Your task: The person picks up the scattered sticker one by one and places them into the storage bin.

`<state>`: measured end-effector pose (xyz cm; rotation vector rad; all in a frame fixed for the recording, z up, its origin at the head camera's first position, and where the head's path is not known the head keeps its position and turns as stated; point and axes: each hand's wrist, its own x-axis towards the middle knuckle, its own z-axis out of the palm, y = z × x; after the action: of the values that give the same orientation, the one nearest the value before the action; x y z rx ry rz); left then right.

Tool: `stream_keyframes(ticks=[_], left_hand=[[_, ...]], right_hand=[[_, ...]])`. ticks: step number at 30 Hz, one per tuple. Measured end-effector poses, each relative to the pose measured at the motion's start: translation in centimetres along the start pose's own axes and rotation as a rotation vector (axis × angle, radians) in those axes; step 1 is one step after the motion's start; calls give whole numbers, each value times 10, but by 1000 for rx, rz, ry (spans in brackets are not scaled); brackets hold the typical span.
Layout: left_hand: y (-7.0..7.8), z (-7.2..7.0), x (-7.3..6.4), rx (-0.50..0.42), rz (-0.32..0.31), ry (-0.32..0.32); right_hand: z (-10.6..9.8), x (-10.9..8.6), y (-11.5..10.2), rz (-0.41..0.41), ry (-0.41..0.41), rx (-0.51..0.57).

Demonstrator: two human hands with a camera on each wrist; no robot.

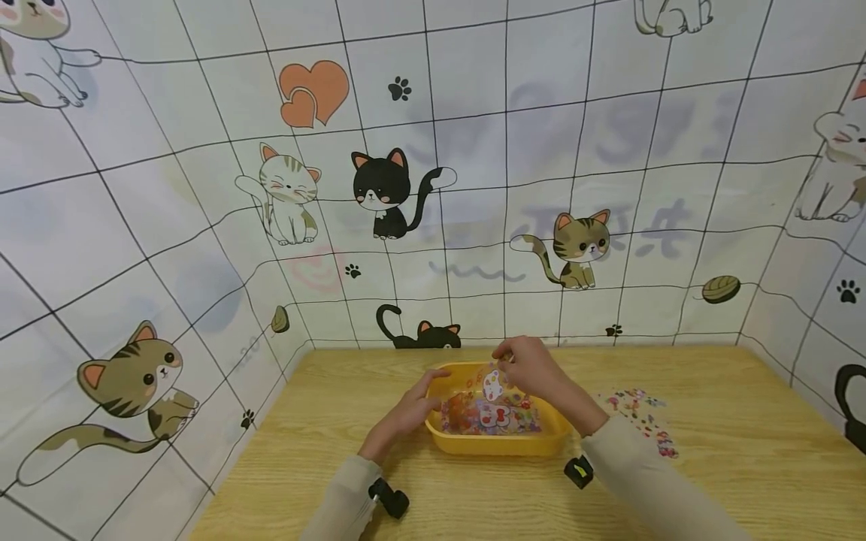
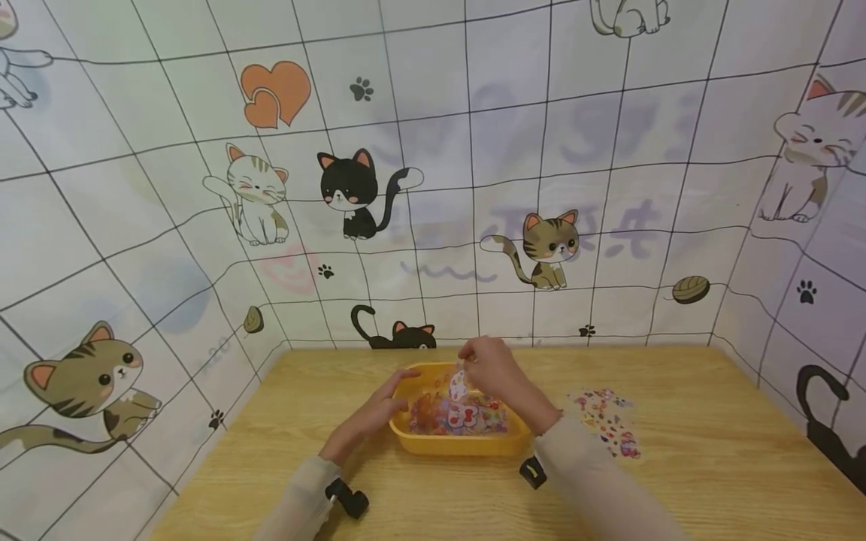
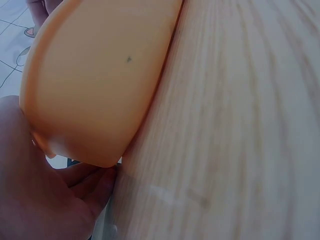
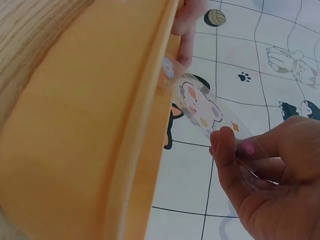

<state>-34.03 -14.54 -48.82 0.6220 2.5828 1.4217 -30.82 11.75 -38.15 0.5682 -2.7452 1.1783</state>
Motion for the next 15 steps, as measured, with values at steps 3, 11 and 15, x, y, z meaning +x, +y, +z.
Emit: stream_keyframes(ticks=[3, 11, 15], left_hand=[[-1, 0, 0, -7, -3, -2], [0, 0, 1, -6, 3, -11], [2, -2, 0, -13, 4, -11]], right_hand=[[5, 3, 0, -25, 2, -23], [1, 9, 10, -24, -58, -5], [-1, 11, 14, -2, -120, 6]])
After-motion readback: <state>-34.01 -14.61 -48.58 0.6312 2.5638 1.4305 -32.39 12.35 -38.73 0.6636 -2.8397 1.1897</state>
